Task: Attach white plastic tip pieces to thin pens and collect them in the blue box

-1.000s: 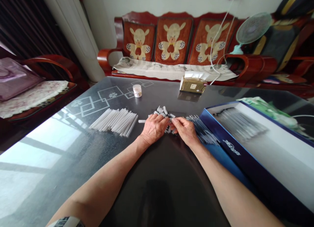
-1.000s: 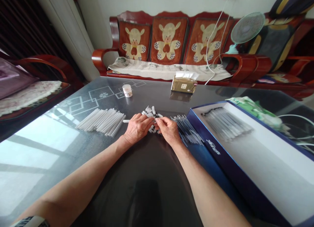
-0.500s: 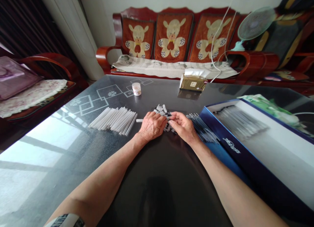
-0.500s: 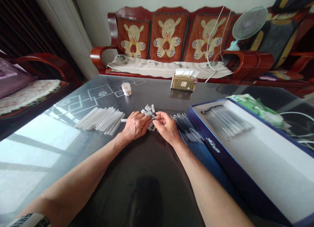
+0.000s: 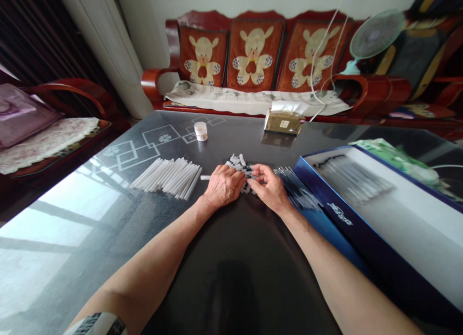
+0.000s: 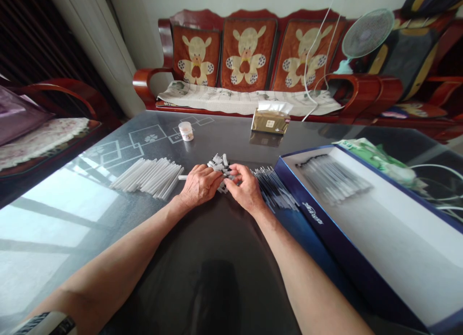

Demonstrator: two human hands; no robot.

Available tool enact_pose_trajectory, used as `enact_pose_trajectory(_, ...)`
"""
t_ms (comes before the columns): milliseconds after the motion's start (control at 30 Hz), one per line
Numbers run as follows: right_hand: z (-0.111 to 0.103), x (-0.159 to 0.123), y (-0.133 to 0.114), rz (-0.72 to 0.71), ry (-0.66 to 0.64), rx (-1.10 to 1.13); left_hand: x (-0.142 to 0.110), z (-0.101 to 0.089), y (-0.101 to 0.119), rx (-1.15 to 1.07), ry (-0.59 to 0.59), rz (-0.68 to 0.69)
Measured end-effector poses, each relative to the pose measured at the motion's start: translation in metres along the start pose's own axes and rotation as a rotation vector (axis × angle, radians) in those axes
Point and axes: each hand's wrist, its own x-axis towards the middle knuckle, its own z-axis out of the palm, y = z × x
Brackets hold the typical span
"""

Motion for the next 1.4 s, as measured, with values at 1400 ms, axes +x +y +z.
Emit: enact_pose_trajectory(1400,-0.0052,0.001,-0.0018,-0.169,-0.039,-0.288,0.0005,0.0004,-0.0019,-0.003,-0.053,0.013)
